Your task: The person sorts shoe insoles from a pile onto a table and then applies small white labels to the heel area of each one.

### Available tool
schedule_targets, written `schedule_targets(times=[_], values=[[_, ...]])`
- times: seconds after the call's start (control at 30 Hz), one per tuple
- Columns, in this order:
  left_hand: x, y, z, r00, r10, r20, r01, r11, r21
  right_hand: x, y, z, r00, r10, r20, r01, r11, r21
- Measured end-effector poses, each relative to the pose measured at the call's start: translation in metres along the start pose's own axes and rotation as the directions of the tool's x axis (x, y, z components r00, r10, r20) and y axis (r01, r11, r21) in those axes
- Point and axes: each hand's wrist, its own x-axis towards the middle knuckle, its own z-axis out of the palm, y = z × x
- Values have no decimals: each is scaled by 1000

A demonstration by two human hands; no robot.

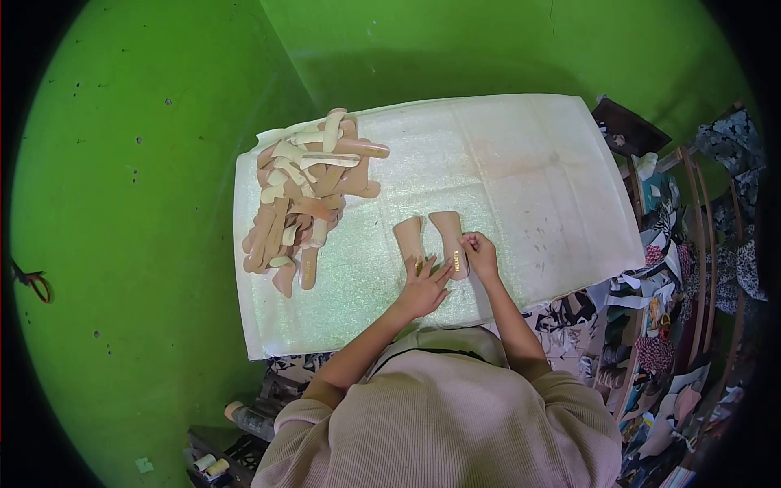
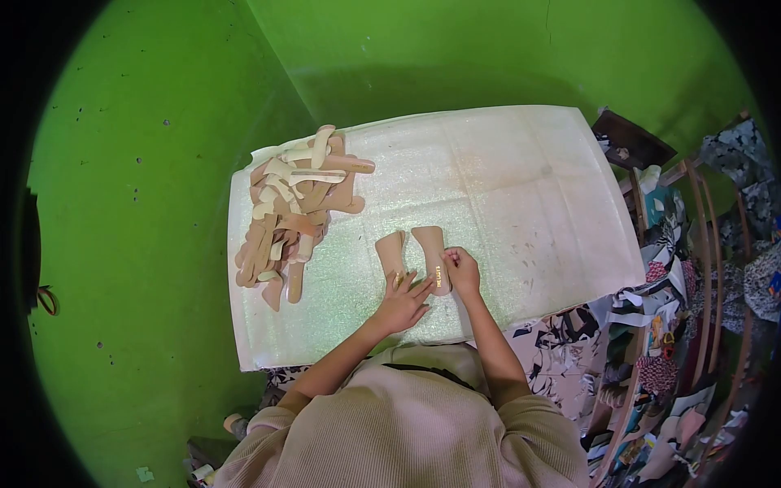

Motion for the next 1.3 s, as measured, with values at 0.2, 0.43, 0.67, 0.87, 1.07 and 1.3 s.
schedule_targets(times=[0.2, 0.43, 0.67, 0.87, 1.07, 1.3], values=[[-1, 1, 2, 1000, 0, -16, 0, 1000, 0, 1, 0, 1, 1000, 2, -4, -2, 995, -96], [0, 3, 3, 1000, 4, -21, -4, 1000, 4, 0, -7, 0, 1000, -15, -22, 11, 985, -174], [2, 4, 3, 1000, 9, -27, -9, 999, 31, 0, -8, -2, 999, -22, -29, 16, 981, -191], [2, 3, 5, 1000, 9, -27, -8, 1000, 24, -1, -7, -1, 999, -35, -25, 27, 968, -251], [3, 4, 3, 1000, -9, 8, 9, 999, 50, -4, -17, -1, 998, -45, -41, 27, 933, -359], [4, 4, 3, 1000, -22, 13, 21, 998, 52, -7, -20, 3, 987, -131, -92, 80, 901, -426]])
